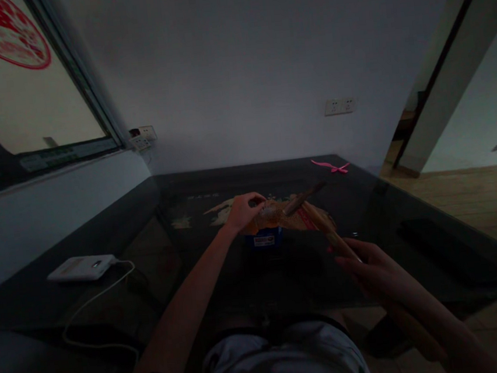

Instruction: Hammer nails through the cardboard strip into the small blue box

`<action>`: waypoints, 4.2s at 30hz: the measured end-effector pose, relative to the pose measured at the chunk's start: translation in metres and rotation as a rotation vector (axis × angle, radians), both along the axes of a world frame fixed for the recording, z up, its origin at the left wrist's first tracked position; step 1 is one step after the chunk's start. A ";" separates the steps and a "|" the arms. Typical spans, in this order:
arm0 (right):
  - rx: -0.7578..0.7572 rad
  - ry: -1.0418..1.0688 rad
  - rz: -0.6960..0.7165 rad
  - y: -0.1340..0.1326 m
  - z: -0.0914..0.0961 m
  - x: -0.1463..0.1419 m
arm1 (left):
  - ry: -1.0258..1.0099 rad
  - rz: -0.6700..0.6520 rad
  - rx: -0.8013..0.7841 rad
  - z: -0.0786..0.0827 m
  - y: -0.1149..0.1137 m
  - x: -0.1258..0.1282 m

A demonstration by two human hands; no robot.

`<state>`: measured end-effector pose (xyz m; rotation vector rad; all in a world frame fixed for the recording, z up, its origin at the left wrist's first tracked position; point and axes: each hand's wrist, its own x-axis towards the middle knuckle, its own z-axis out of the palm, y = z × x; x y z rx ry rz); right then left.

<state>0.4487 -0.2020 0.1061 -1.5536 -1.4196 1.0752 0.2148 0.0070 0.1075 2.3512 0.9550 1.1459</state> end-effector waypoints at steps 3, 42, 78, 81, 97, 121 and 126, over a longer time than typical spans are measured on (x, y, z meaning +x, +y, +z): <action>0.010 -0.008 0.016 0.001 -0.002 0.000 | -0.008 -0.026 -0.040 -0.003 0.000 0.000; 0.210 -0.524 0.264 0.067 0.078 -0.029 | 0.049 0.048 -0.143 -0.013 0.012 -0.003; 0.219 -0.593 0.292 0.065 0.070 -0.028 | 0.096 0.075 -0.157 -0.009 0.005 -0.001; 0.198 -0.587 0.280 0.065 0.070 -0.027 | 0.098 0.079 -0.156 -0.008 0.005 -0.001; 0.145 -0.154 0.098 0.024 0.044 0.008 | -0.116 0.116 0.197 0.010 -0.015 -0.029; 0.018 0.657 -0.068 -0.042 -0.052 -0.013 | 0.830 -0.187 0.232 -0.054 -0.086 0.000; 0.031 0.665 -0.079 -0.044 -0.054 -0.011 | 0.926 -0.180 0.279 -0.045 -0.088 0.010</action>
